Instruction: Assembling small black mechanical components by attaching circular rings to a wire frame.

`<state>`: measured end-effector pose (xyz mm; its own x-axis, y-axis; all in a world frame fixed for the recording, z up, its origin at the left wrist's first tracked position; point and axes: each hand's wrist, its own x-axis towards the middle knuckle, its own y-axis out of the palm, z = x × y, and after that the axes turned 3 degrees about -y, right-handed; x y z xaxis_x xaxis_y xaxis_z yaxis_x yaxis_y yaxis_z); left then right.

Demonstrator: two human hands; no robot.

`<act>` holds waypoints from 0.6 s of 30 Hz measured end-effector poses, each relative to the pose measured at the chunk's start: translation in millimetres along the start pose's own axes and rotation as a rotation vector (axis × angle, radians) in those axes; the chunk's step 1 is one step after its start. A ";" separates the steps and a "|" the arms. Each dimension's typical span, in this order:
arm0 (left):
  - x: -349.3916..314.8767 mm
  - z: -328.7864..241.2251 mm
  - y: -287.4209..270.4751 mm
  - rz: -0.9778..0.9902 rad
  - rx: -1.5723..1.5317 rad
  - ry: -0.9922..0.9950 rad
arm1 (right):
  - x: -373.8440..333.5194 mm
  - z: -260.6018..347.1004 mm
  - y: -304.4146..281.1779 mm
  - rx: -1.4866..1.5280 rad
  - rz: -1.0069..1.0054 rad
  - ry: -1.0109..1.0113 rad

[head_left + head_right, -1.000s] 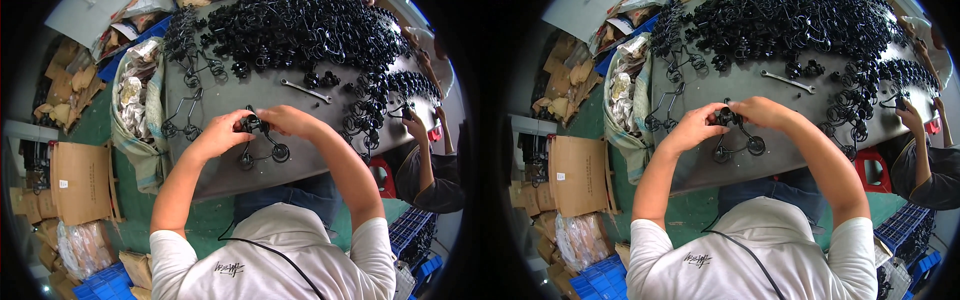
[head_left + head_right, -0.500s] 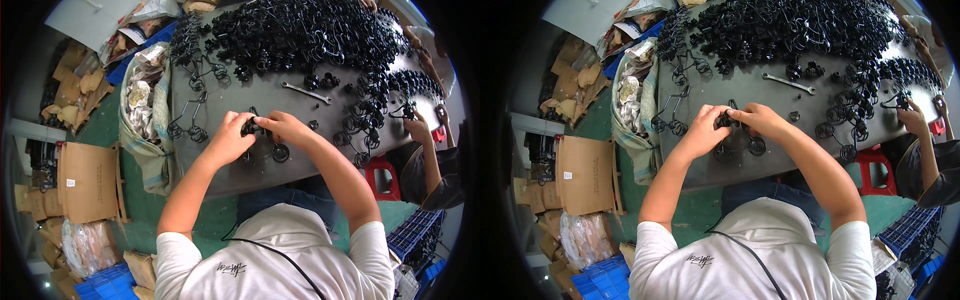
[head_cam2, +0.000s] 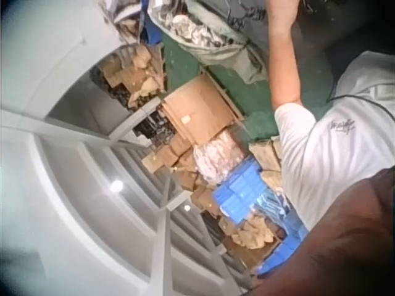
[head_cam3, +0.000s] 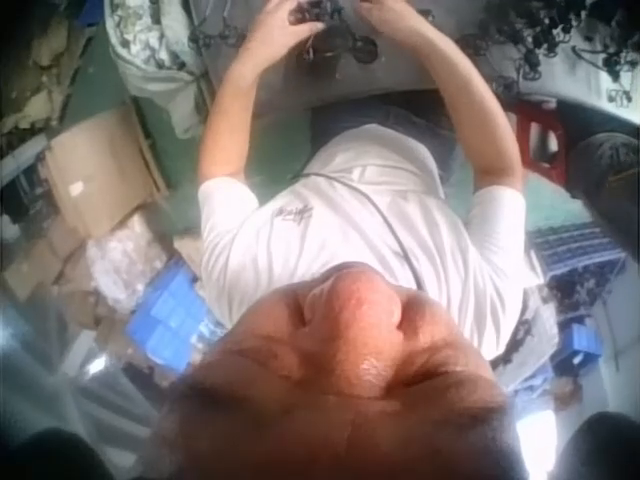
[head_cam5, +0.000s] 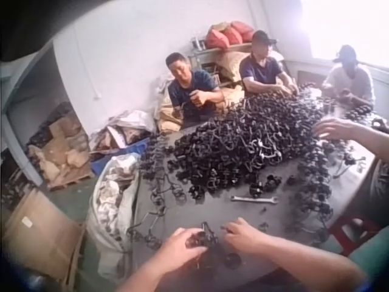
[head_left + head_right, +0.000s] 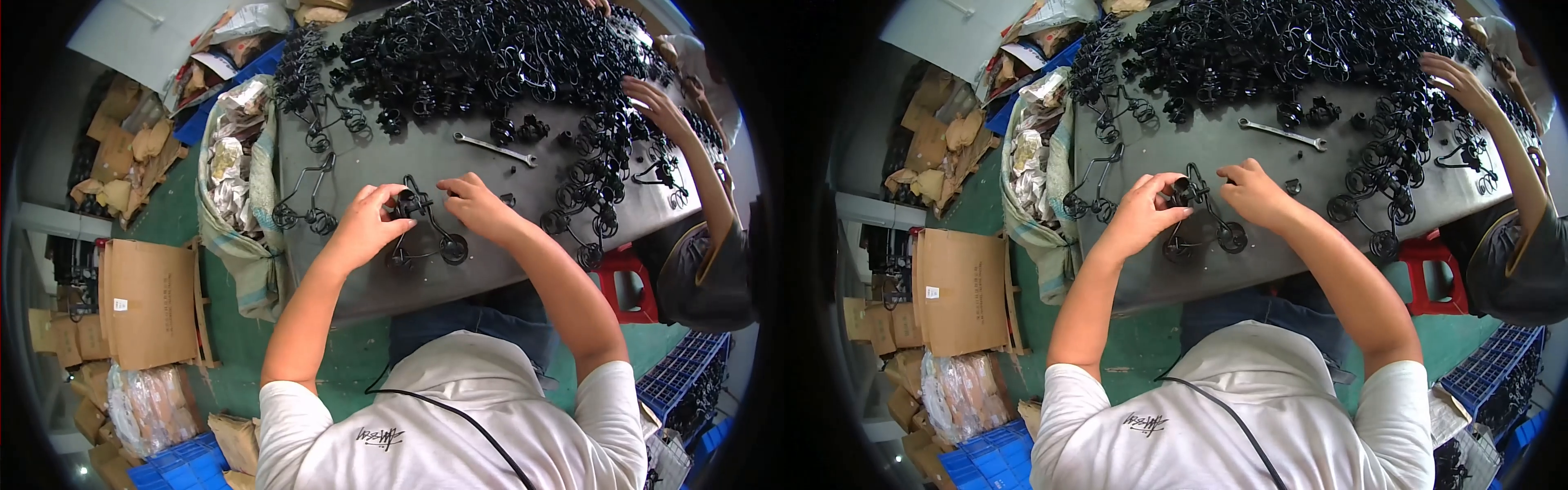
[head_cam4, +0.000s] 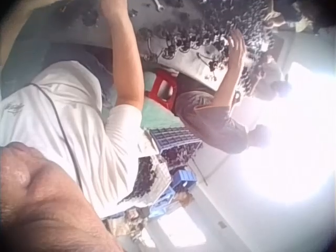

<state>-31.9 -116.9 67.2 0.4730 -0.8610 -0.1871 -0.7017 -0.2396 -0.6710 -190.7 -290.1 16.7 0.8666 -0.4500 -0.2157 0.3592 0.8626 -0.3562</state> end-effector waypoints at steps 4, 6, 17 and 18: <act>6.1 18.6 2.4 0.010 -0.123 0.040 | -3.4 -18.2 1.5 -0.177 0.000 -0.149; 6.6 23.4 2.6 0.024 -0.172 0.060 | -7.6 -12.6 -1.3 -0.188 -0.004 -0.175; 7.4 27.3 -0.2 0.058 -0.213 0.057 | -2.7 6.1 -2.7 0.395 -0.045 -0.064; 7.4 29.0 -0.9 0.063 -0.216 0.060 | -1.8 9.6 -1.9 0.393 -0.044 -0.064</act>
<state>-12.4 -110.1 45.6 0.3970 -0.9007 -0.1767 -0.8295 -0.2697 -0.4890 -189.6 -288.7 26.5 0.8630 -0.4834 -0.1466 0.4904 0.8714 0.0136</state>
